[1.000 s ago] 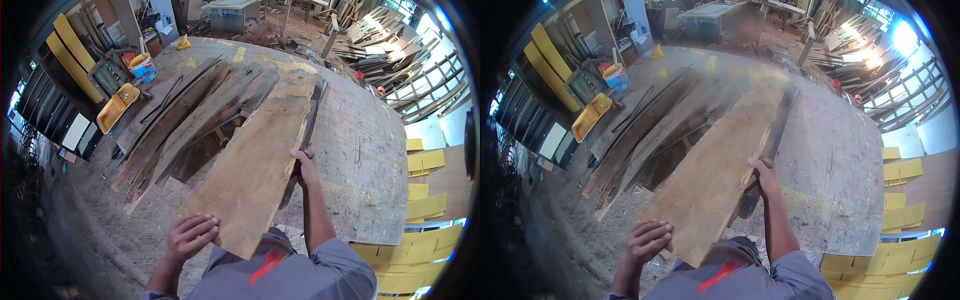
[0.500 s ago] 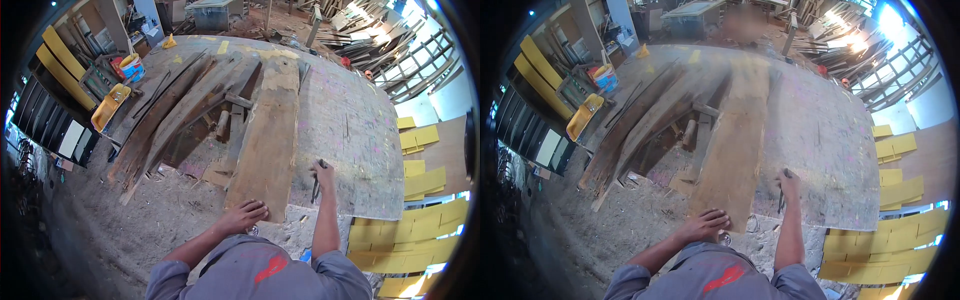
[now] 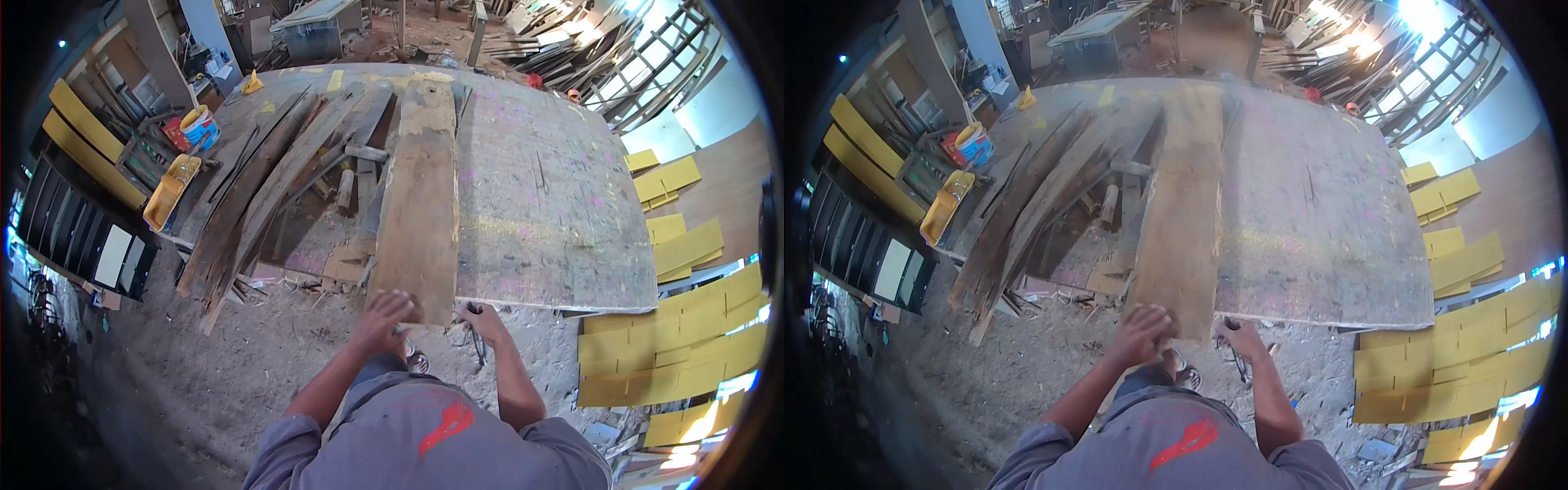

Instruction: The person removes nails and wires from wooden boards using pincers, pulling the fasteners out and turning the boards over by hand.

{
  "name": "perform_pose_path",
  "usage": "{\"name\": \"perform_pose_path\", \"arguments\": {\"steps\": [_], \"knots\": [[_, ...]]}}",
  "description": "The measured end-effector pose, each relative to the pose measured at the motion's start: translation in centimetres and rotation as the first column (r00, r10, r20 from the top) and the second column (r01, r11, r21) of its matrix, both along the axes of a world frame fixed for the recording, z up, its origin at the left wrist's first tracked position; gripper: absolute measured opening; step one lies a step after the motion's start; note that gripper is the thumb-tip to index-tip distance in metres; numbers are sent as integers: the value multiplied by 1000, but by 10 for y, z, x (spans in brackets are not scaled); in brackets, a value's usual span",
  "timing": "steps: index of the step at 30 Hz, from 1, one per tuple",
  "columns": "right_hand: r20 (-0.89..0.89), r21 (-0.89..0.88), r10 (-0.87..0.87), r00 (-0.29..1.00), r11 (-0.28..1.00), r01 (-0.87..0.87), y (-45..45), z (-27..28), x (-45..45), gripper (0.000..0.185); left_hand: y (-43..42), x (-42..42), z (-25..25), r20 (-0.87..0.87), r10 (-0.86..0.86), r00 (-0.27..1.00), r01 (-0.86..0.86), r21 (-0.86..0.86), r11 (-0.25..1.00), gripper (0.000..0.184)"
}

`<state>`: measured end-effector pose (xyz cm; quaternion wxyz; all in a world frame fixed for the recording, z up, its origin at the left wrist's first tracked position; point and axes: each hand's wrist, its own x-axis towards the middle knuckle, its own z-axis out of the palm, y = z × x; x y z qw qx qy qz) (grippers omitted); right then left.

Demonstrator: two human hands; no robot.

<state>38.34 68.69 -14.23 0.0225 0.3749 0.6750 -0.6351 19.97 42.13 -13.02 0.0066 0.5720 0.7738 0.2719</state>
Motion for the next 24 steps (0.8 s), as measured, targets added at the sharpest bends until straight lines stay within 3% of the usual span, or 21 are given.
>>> {"name": "perform_pose_path", "arguments": {"steps": [2, 4, 5, 7, 10, 16, 19, 24], "knots": [[9, -23, 49, 999, 999, -49, -19, 0, -5, 30, -16, 8, 1, 98, 272, 957, -275, 17, 961, 56], [-22, -14, -37, 999, 999, 36, -34, -5, -10, 31, -31, 12, -5, 176, 552, 815, -566, 41, 823, 48], [-34, -9, -81, 996, 997, 80, -42, -8, -11, 31, -37, 10, -11, 479, 513, 712, -565, -43, 824, 44], [-57, -100, -109, 992, 990, 103, -43, -36, -9, 30, -47, 3, -31, 902, 350, 254, -505, -185, 843, 37], [-82, -103, -139, 987, 986, 130, -47, -34, -9, 29, -49, -8, -51, 983, 169, -73, -473, -184, 861, 31], [-60, -2, -56, 997, 998, 56, -63, -10, -22, 33, -69, -34, -48, 972, 6, -236, -460, -117, 880, 32], [43, 67, -36, 998, 997, 33, -89, -13, -49, 28, -88, -66, -32, 972, 13, -234, -469, -125, 874, 30], [124, 44, 44, 991, 998, -50, -145, -4, -98, 39, -107, -115, 42, 993, 48, 106, -482, 9, 876, 34]]}}
